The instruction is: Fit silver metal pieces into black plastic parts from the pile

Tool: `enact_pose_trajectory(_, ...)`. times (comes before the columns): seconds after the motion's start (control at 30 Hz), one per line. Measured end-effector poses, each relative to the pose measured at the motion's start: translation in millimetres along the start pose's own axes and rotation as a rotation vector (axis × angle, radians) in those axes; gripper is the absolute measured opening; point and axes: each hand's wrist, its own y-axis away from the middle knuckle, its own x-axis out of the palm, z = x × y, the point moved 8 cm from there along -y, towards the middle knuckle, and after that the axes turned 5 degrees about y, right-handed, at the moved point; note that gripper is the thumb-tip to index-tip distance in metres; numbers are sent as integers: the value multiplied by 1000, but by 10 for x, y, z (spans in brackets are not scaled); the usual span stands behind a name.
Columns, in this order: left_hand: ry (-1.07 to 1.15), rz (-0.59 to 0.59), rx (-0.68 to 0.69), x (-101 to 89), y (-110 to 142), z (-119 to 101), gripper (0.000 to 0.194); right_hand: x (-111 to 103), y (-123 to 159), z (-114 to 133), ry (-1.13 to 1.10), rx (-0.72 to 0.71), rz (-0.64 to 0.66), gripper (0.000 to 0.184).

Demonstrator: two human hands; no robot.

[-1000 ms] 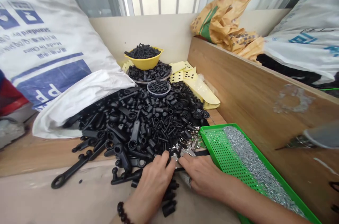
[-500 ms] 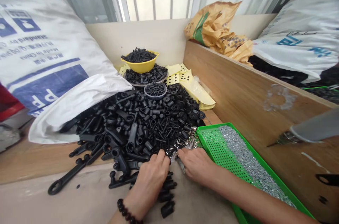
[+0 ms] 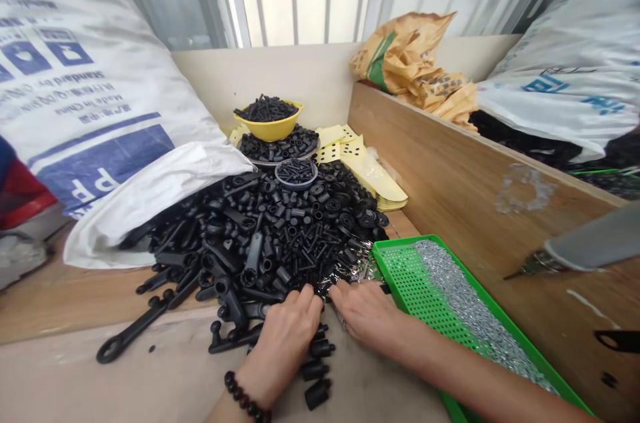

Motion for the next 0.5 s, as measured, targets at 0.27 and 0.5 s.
enact_pose_trajectory(0.27,43,9,-4,-19,20,-10,22,2,292,-9,-64,-77,26,28)
enact_pose_trajectory(0.5,100,-12,-120,-56,-72,-20,22,30,262,-72,-114,-54,11,31)
